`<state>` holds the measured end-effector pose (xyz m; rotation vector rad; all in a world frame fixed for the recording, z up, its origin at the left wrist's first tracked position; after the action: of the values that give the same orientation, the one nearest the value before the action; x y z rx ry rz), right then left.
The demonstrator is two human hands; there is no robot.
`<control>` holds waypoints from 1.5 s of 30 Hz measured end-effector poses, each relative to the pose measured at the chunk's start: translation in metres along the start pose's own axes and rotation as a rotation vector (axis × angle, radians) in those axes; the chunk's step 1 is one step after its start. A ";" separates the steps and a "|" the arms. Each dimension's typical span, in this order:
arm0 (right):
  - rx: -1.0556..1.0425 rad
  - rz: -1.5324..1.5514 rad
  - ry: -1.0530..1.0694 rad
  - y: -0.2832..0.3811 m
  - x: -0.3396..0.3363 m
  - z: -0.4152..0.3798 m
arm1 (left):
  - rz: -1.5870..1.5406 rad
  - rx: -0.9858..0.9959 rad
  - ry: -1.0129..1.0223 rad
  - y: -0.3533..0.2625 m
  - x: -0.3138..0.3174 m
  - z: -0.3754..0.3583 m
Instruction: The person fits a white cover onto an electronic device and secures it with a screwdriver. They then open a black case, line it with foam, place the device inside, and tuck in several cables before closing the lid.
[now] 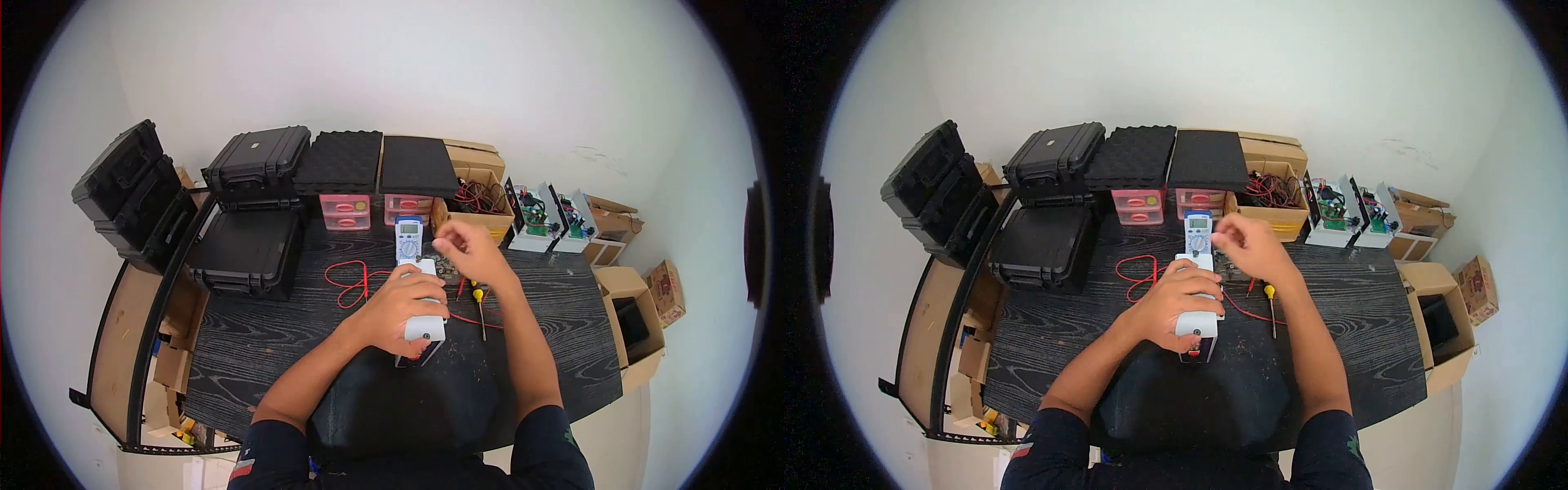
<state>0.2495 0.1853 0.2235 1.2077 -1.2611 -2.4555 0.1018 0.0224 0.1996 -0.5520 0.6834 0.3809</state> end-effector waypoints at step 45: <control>-0.406 0.738 -0.143 0.098 -0.026 -0.106 | 0.011 -0.020 0.011 -0.010 0.000 0.012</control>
<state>0.3193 0.0669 0.2749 0.3682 -0.9306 -2.0928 0.1126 0.0221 0.2107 -0.5695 0.6946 0.3955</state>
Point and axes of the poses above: each hand's wrist, its own z-axis towards the middle knuckle, its own x-axis out of the palm, y = z × x, the point moved 3 cm from there along z, towards the middle knuckle
